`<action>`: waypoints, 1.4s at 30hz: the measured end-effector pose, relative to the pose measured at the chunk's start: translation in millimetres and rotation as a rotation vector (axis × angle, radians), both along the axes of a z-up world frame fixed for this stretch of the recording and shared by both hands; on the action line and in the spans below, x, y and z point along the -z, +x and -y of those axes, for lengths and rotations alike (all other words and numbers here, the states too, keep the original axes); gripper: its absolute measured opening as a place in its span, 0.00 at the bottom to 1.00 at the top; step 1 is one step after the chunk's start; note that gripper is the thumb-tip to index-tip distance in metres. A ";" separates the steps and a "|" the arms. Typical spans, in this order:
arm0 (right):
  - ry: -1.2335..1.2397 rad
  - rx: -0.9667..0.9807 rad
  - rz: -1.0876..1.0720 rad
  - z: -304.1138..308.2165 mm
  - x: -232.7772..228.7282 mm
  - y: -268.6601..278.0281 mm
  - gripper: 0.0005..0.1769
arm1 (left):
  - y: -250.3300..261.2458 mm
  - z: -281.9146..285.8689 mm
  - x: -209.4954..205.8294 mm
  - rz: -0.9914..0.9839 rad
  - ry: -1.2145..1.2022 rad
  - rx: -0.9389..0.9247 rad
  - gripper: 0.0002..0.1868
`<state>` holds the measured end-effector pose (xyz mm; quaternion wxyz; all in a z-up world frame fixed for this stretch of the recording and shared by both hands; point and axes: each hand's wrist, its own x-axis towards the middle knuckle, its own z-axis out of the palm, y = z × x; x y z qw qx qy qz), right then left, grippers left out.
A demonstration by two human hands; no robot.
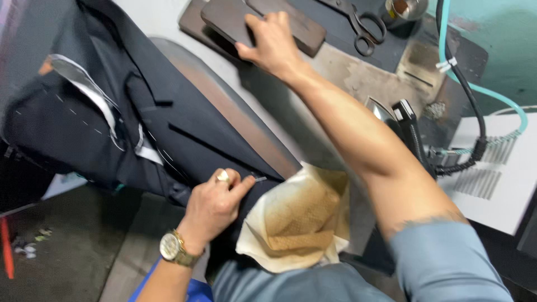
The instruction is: The person is tailoring a black suit jacket on a workbench. They use a hand iron to press the fabric through a pressing cloth, set the creases using wooden blocks, and insert pins into the material by hand.
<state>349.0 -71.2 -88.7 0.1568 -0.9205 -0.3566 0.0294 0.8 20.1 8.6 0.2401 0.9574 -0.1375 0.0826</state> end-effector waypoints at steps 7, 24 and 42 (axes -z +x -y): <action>0.455 -0.403 0.092 166.4 -121.1 -167.7 0.23 | -1.8 -0.3 7.8 0.131 -0.033 -0.041 0.12; 0.074 -0.249 0.320 194.4 -110.1 -312.2 0.22 | -3.8 -1.3 3.3 0.087 0.068 -0.024 0.12; 0.321 0.269 -0.042 273.4 -72.5 -333.9 0.15 | -82.3 42.2 -5.8 -0.149 -0.229 0.031 0.14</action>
